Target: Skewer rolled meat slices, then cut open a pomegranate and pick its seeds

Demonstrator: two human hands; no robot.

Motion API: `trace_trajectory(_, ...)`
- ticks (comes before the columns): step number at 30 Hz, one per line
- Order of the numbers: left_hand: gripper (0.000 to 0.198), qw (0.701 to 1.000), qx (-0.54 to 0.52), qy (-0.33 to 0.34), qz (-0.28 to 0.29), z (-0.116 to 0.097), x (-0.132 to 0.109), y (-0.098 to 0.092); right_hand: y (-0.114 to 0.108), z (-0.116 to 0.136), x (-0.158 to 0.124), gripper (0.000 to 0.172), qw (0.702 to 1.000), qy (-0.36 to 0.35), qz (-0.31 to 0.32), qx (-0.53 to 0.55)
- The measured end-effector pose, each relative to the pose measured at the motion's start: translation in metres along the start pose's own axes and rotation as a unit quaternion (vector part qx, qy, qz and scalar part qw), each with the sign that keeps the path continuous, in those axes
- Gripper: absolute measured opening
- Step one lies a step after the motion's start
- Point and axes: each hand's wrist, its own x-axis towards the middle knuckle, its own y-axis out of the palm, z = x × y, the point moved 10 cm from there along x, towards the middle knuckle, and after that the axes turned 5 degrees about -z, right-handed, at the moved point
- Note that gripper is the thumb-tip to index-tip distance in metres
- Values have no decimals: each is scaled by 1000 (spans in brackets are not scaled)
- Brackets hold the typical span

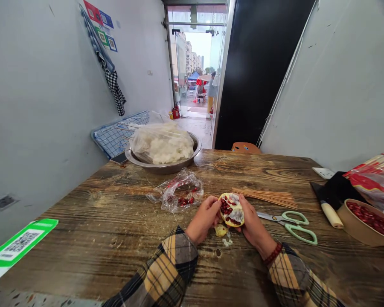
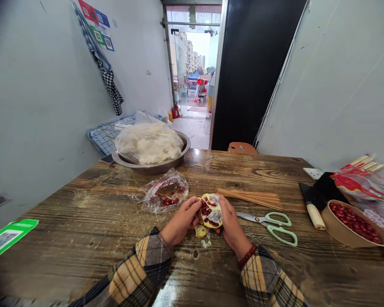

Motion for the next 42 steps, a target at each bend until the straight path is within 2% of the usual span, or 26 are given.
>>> trace_trajectory(4,14,1000,-13,-23,5,4,0,0,0,3,-1,54,1000,-8,4,-9)
trace_trajectory(14,29,998,-35,-18,44,-3,-1,10,1,13,-7,53,1000,-7,13,-1)
trace_trajectory(20,27,998,-44,2,37,-4,-1,9,4,7,-4,52,999,18,39,34)
trace_trajectory(25,21,999,-34,21,31,-3,0,8,1,3,-1,50,998,33,31,46)
trace_trajectory(29,5,998,-50,-9,29,0,0,7,0,3,-1,51,998,33,32,49)
trace_trajectory(37,16,990,-117,-54,59,3,1,11,0,2,-1,53,998,36,38,44)
trace_trajectory(42,15,982,-159,-76,62,8,3,11,0,0,-1,52,997,50,34,52)
